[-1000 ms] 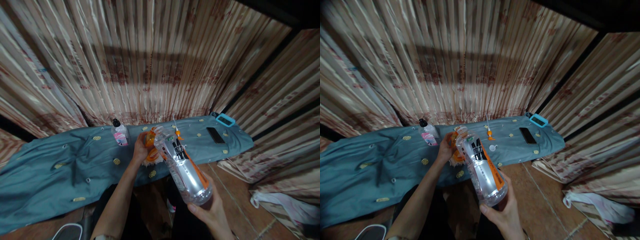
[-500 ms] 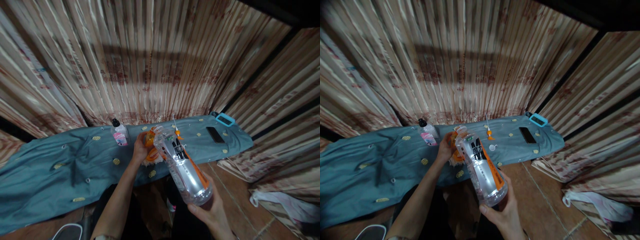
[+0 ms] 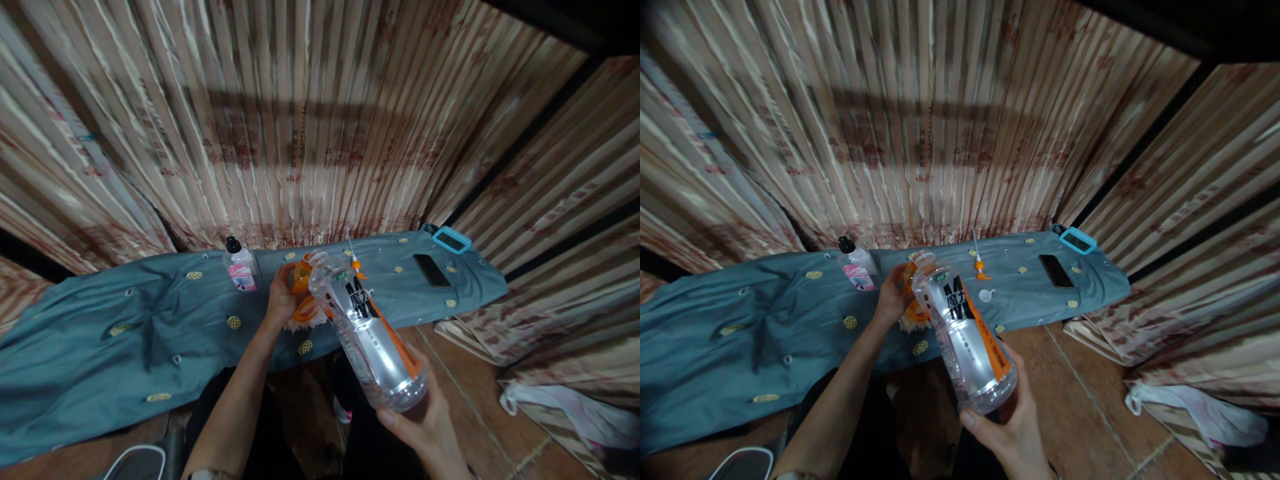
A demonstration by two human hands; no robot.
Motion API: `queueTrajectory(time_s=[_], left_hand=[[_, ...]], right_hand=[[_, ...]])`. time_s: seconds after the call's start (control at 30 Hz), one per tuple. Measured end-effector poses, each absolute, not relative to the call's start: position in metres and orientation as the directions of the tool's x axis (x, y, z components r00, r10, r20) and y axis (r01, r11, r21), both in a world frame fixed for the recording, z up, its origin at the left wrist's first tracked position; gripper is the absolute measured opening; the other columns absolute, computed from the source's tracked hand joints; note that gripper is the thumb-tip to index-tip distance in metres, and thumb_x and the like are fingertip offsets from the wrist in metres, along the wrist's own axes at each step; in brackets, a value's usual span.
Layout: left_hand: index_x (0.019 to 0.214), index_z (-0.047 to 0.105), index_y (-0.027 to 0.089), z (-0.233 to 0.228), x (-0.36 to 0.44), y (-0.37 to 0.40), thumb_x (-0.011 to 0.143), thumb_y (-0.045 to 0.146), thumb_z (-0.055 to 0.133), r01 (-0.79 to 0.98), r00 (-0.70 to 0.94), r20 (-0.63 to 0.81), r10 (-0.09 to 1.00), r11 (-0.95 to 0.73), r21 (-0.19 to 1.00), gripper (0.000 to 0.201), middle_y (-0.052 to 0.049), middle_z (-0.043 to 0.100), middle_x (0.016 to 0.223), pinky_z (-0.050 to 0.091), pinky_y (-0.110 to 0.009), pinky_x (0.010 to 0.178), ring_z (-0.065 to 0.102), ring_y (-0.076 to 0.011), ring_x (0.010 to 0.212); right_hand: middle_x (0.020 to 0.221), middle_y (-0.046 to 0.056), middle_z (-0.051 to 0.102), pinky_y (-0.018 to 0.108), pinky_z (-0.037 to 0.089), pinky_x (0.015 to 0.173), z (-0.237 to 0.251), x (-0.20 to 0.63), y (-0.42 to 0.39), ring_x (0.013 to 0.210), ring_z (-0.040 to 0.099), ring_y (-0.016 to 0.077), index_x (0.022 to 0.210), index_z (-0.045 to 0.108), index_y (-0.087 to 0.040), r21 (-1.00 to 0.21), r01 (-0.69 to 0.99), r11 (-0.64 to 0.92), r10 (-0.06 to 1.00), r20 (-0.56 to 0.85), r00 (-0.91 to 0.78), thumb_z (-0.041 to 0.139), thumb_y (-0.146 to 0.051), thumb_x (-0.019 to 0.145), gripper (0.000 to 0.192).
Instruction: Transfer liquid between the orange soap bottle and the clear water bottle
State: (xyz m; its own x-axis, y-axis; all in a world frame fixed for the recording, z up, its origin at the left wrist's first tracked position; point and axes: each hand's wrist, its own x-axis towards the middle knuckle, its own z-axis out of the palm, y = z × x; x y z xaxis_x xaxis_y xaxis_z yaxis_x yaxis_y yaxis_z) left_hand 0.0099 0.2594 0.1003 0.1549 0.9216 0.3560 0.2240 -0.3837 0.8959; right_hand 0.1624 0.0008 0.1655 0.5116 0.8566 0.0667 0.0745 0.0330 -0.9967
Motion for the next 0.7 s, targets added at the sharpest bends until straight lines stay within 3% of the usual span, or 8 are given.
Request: queueTrajectory(time_s=[0.7], left_hand=[[0.112,0.062,0.018,0.095,0.009,0.2601,0.061,0.032,0.082,0.197,0.162,0.345,0.924,-0.373,0.907,0.056,-0.011,0.067,0.117,0.048,-0.051,0.103,0.063,-0.0293,0.111]], right_hand=[[0.121,0.008,0.077,0.041,0.058,0.095,0.1622,0.1659,-0.0004,0.114,0.071,0.0353,0.129,0.055,-0.026,-0.996,0.072,0.044,0.863,0.074,0.501,0.09,-0.048,0.06,0.08]])
